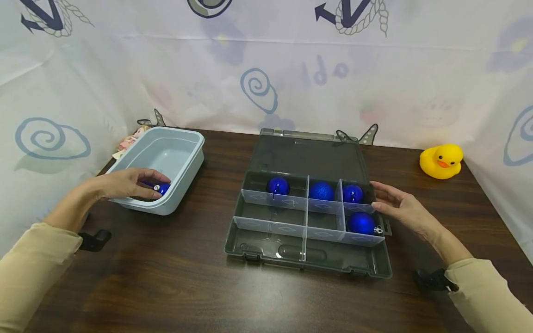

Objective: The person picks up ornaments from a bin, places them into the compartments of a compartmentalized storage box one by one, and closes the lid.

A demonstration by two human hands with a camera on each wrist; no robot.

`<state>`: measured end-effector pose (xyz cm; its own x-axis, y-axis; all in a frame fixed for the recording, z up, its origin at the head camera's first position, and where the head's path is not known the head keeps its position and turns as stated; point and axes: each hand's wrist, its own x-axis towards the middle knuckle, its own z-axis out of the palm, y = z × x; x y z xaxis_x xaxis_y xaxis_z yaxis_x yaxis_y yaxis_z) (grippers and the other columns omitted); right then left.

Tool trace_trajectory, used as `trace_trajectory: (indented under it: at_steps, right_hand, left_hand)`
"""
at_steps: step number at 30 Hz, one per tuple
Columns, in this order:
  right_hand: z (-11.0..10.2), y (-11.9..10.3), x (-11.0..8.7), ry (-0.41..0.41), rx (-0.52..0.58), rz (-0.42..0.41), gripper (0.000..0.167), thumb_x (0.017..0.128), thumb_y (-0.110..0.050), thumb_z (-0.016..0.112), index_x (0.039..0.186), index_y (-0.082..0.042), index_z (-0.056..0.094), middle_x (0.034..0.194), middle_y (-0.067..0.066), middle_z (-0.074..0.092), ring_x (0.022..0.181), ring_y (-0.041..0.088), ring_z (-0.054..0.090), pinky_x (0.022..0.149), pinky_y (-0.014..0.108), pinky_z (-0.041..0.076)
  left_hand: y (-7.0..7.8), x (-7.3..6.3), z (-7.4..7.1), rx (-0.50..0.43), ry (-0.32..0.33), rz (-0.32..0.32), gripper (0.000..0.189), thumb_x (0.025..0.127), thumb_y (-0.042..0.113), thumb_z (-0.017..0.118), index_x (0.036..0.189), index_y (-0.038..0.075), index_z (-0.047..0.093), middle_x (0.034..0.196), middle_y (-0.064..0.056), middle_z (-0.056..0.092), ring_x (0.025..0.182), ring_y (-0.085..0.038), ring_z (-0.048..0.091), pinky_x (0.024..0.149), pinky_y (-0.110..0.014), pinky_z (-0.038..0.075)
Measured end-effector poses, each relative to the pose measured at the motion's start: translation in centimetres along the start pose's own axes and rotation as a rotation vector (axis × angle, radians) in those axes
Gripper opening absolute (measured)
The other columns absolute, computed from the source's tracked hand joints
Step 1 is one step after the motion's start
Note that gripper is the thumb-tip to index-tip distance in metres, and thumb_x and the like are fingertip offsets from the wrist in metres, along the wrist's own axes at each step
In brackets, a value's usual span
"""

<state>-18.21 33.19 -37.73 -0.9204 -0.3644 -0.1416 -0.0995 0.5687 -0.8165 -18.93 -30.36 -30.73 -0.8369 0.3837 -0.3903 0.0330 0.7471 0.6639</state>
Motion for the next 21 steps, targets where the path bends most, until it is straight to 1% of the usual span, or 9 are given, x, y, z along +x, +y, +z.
trace_trajectory:
  at_steps: [3,5,8,10,14,16,17,19,21]
  right_hand:
    - [0.1,0.1,-0.1,-0.004,0.004,0.007,0.057,0.1,-0.021,0.047,0.15,-0.017,0.022,0.149,0.027,0.023,0.104,-0.02,0.041,0.082,0.006,0.042]
    - [0.1,0.2,-0.1,-0.002,0.003,0.003,0.057,0.1,-0.021,0.047,0.15,-0.017,0.022,0.149,0.026,0.024,0.105,-0.02,0.041,0.082,0.007,0.042]
    - [0.1,0.2,-0.2,-0.002,0.008,-0.004,0.056,0.1,-0.021,0.047,0.15,-0.017,0.022,0.149,0.026,0.024,0.105,-0.019,0.041,0.082,0.007,0.043]
    - [0.0,0.1,-0.2,0.003,0.0,0.004,0.056,0.1,-0.022,0.047,0.15,-0.017,0.023,0.149,0.025,0.025,0.105,-0.019,0.04,0.082,0.007,0.042]
    - [0.0,0.1,0.0,0.009,-0.013,0.011,0.057,0.099,-0.022,0.048,0.15,-0.018,0.023,0.149,0.026,0.026,0.106,-0.017,0.038,0.082,0.007,0.043]
    - [-0.1,0.1,0.0,0.009,-0.011,0.006,0.057,0.099,-0.021,0.048,0.15,-0.018,0.023,0.149,0.026,0.026,0.106,-0.017,0.038,0.082,0.007,0.043]
    - [-0.1,0.2,0.0,0.007,-0.011,-0.001,0.057,0.099,-0.021,0.048,0.15,-0.017,0.023,0.148,0.027,0.026,0.106,-0.017,0.038,0.082,0.007,0.043]
    - [-0.1,0.2,0.0,0.006,-0.007,-0.009,0.057,0.1,-0.02,0.048,0.15,-0.016,0.023,0.148,0.028,0.025,0.106,-0.017,0.038,0.082,0.007,0.043]
    - [-0.1,0.2,0.1,0.007,-0.004,-0.013,0.056,0.099,-0.02,0.048,0.15,-0.016,0.023,0.147,0.029,0.025,0.105,-0.018,0.038,0.081,0.006,0.042]
  left_hand:
    - [0.2,-0.1,0.0,-0.098,0.022,-0.029,0.057,0.088,0.024,0.066,0.135,0.0,0.043,0.129,-0.018,0.049,0.108,-0.024,0.053,0.09,-0.03,0.049]
    - [0.5,-0.2,-0.2,-0.162,0.047,-0.039,0.058,0.089,0.023,0.065,0.136,-0.001,0.041,0.131,-0.02,0.046,0.106,-0.023,0.054,0.088,-0.03,0.052]
    - [1.5,-0.3,-0.5,-0.218,0.106,-0.024,0.06,0.09,0.023,0.065,0.138,-0.001,0.039,0.135,-0.021,0.041,0.106,-0.02,0.054,0.086,-0.03,0.053]
    - [2.3,-0.3,-0.8,-0.226,0.154,-0.006,0.061,0.091,0.025,0.064,0.139,0.0,0.038,0.137,-0.022,0.038,0.106,-0.015,0.055,0.085,-0.029,0.053]
    - [4.3,-0.2,-0.9,-0.216,0.267,0.031,0.061,0.09,0.028,0.064,0.139,0.002,0.04,0.137,-0.021,0.041,0.097,-0.006,0.06,0.08,-0.025,0.054]
    - [5.6,0.0,-0.7,-0.224,0.305,0.061,0.059,0.09,0.028,0.065,0.138,0.003,0.042,0.135,-0.019,0.044,0.097,-0.005,0.06,0.079,-0.024,0.054]
    - [6.2,0.3,-0.5,-0.232,0.319,0.078,0.057,0.09,0.027,0.065,0.137,0.003,0.044,0.133,-0.018,0.046,0.098,-0.006,0.061,0.079,-0.023,0.054]
    - [7.7,0.9,0.1,-0.237,0.325,0.119,0.053,0.09,0.025,0.065,0.136,0.005,0.046,0.13,-0.016,0.047,0.103,-0.011,0.061,0.079,-0.023,0.054]
    - [9.3,1.7,1.0,-0.249,0.298,0.162,0.05,0.09,0.023,0.064,0.134,0.006,0.048,0.128,-0.014,0.048,0.107,-0.017,0.06,0.08,-0.025,0.054]
